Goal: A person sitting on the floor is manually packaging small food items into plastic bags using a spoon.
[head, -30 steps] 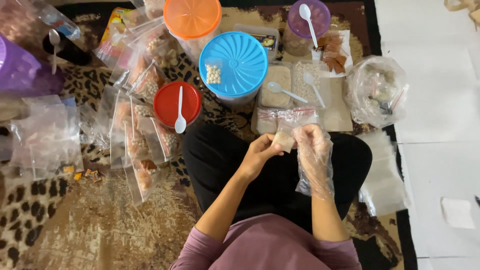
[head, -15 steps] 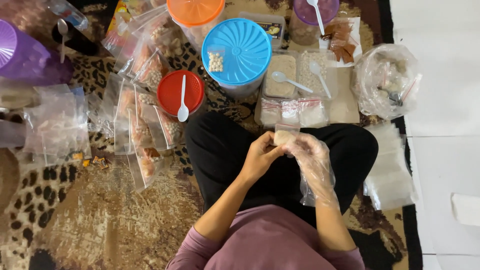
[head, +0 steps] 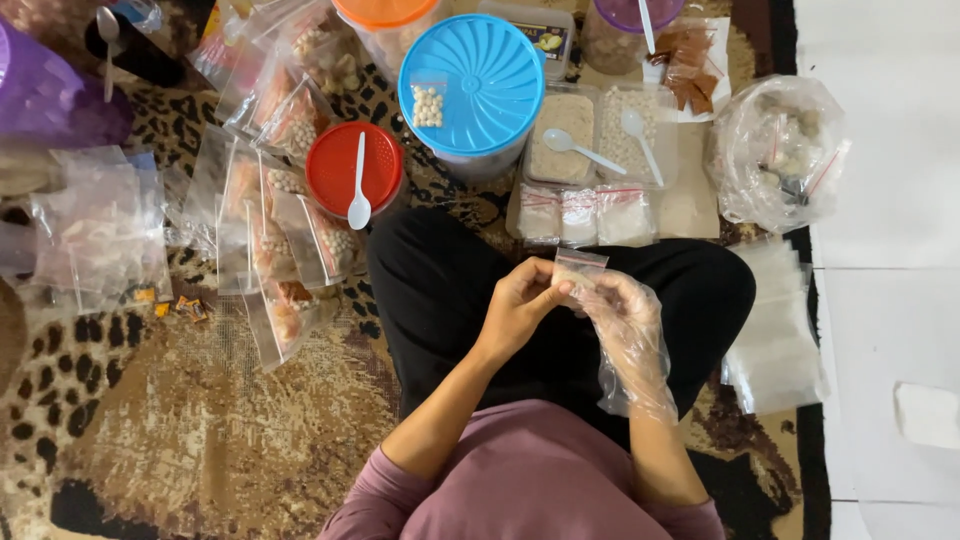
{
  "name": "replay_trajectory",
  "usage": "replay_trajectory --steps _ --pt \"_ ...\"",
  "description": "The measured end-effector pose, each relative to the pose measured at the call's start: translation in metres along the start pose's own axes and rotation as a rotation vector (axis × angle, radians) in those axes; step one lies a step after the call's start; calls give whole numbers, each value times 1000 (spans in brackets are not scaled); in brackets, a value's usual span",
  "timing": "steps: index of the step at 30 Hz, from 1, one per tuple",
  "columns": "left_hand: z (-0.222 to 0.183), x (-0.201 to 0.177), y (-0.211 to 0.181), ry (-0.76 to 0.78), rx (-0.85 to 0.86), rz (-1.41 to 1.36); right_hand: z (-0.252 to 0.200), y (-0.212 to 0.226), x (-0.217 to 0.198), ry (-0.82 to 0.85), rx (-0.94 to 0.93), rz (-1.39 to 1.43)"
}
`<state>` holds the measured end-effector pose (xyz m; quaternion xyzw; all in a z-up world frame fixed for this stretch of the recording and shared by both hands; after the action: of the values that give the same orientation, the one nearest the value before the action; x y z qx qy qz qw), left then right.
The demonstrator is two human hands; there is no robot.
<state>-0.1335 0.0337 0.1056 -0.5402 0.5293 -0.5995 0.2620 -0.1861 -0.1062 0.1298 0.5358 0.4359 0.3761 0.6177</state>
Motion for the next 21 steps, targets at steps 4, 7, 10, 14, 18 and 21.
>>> replay_trajectory --steps 4,7,10,14,18,21 --pt "0 -4 -6 -27 6 -12 1 29 11 -2 26 -26" --pt "-1 -5 -6 -45 21 18 1 18 12 3 15 -16" --pt "-4 -2 -6 -58 41 45 2 25 13 -25 -59 28" --pt "-4 -2 -8 -87 57 32 3 10 9 -25 -99 39" --pt "-4 -3 -6 -120 69 23 1 14 13 -32 -114 -18" --pt "-6 1 -20 -120 85 55 0 1 7 -68 18 -22"
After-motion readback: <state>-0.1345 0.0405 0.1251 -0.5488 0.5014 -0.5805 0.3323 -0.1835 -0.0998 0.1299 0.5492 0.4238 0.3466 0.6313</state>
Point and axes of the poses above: each hand's wrist, its own z-axis towards the middle knuckle, its own x-axis out of the palm, y = z × x, the point moved 5 cm from there along z, towards the middle knuckle, and after that the axes turned 5 degrees about -z, right-handed, at the moved point
